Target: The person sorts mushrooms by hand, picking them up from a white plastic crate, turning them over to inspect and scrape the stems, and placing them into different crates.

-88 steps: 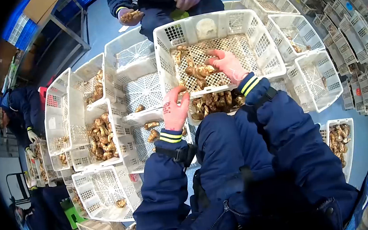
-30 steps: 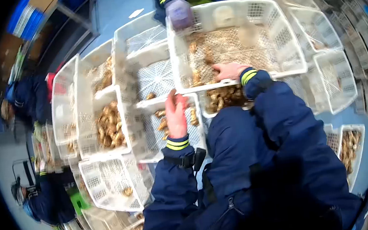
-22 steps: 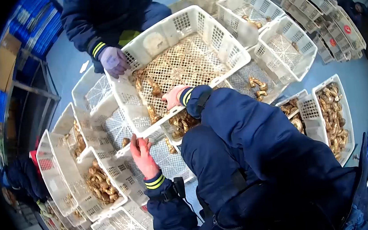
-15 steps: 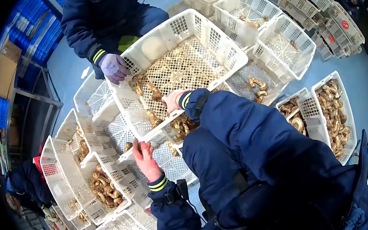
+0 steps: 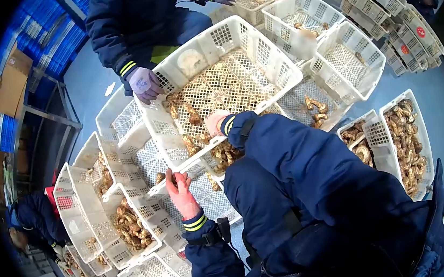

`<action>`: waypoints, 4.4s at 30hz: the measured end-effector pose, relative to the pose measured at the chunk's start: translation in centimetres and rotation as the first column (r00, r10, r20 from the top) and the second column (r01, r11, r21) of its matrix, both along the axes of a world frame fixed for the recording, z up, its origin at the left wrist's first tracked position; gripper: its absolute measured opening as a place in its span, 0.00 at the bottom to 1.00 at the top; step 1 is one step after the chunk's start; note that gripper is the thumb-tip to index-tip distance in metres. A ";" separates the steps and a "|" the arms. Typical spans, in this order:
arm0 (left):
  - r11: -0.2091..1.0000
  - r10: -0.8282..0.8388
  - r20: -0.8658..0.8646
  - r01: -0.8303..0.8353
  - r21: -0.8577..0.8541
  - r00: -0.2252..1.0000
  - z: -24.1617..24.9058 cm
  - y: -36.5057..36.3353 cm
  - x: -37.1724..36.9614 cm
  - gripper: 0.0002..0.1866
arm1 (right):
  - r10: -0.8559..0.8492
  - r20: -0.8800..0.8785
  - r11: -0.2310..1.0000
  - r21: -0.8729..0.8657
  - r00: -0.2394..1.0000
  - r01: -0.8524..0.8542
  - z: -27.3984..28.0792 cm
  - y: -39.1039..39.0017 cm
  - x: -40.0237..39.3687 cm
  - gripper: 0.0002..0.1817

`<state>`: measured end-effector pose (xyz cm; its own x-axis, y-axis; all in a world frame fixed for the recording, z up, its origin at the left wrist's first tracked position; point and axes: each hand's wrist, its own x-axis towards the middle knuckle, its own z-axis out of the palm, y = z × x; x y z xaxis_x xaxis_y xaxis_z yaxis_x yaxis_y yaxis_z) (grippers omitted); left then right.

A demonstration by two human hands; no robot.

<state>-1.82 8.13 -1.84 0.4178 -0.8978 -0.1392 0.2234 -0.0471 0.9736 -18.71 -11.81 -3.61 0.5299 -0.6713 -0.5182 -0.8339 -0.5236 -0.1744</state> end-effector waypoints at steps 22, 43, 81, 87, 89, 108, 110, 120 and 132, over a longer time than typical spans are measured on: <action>0.881 -0.429 -0.607 0.457 -0.119 0.669 6.8 2.6 -2.3 0.29 | 0.375 0.873 0.927 -0.362 0.311 -0.101 14.2 12.0 0.2 0.26; 0.985 -0.169 -0.536 0.128 -0.114 0.827 5.3 6.6 -0.7 0.19 | -0.208 0.379 0.928 -0.213 0.902 0.304 6.6 6.6 -3.9 0.23; 0.993 0.098 -0.405 -0.115 -0.019 0.909 -1.2 9.2 10.6 0.26 | 0.074 0.340 0.994 -0.099 0.938 -0.042 4.5 3.2 -5.7 0.19; 0.996 -0.058 -0.180 0.068 0.049 0.982 0.8 3.0 2.8 0.23 | 0.119 0.282 0.988 -0.124 0.952 -0.087 9.2 3.7 -5.2 0.21; 0.992 -0.122 -0.195 0.125 0.002 0.973 1.6 1.4 1.8 0.23 | -0.120 0.295 0.992 0.015 0.948 0.121 9.0 4.1 -4.2 0.20; 0.856 -0.516 0.693 0.296 0.423 0.502 3.2 -14.6 0.9 0.20 | -0.032 0.525 0.960 -0.220 0.851 0.171 5.0 6.7 -4.4 0.19; 0.771 -0.636 0.701 0.305 0.560 0.321 3.0 -15.2 0.1 0.20 | -0.089 0.467 0.958 -0.201 0.880 0.204 5.0 7.0 -4.0 0.15; 0.436 -0.775 0.459 0.158 0.886 -0.434 0.9 -20.4 -0.5 0.29 | -0.096 0.516 0.949 -0.210 0.851 0.235 5.1 7.1 -3.8 0.19; 0.278 -0.861 0.330 0.184 0.943 -0.387 -0.3 -20.8 -0.5 0.30 | -0.089 0.529 0.945 -0.224 0.844 0.240 4.8 7.3 -3.9 0.15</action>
<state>-2.34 -12.63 -2.10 -0.2010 -0.6690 -0.7156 -0.9748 0.2088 0.0787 -22.64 -4.51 1.18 0.5347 -0.8450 0.0061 -0.7459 -0.4753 -0.4667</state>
